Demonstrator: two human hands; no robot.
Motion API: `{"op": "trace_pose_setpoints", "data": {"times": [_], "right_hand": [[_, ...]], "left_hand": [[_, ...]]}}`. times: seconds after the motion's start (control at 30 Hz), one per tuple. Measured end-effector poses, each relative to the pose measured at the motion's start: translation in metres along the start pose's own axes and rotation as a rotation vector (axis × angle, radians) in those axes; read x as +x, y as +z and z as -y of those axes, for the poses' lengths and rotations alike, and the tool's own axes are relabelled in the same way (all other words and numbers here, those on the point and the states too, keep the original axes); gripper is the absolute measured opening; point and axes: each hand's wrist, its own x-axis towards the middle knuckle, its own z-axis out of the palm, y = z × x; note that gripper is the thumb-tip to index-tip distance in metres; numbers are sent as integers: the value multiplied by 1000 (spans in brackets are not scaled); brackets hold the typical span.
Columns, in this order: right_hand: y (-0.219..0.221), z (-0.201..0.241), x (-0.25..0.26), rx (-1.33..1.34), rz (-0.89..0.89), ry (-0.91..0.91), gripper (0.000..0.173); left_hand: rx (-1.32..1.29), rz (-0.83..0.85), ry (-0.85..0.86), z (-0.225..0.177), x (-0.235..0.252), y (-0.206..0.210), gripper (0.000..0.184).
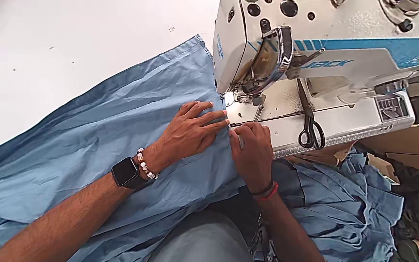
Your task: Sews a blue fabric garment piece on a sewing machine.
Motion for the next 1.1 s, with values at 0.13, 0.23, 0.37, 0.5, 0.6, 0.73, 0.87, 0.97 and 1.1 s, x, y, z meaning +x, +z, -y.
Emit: {"op": "trace_pose_setpoints", "data": {"times": [0.13,0.23,0.37,0.5,0.6,0.73,0.87,0.97,1.1], "right_hand": [[-12,4,8,76,122,75,28],[-19,-3,10,87,243,110,26],[-16,-4,6,24,174,31,27],[-5,2,5,31,114,-20,25],[-5,5,9,58,138,-8,26],[-11,11,9,51,158,38,24],[-21,-2,13,203,409,172,26],[-26,-12,1,44,268,82,18],[-23,-17,-19,-116,37,-135,21]], "left_hand": [[-14,-1,-6,1,0,0,40],[-14,0,-1,1,0,0,40],[-10,4,-5,1,0,0,39],[-12,-2,-4,1,0,0,39],[-8,-6,-7,1,0,0,39],[-10,6,-14,1,0,0,40],[-12,2,-13,1,1,-1,40],[-2,-4,-19,0,0,-1,40],[5,-19,-19,1,0,2,40]]}}
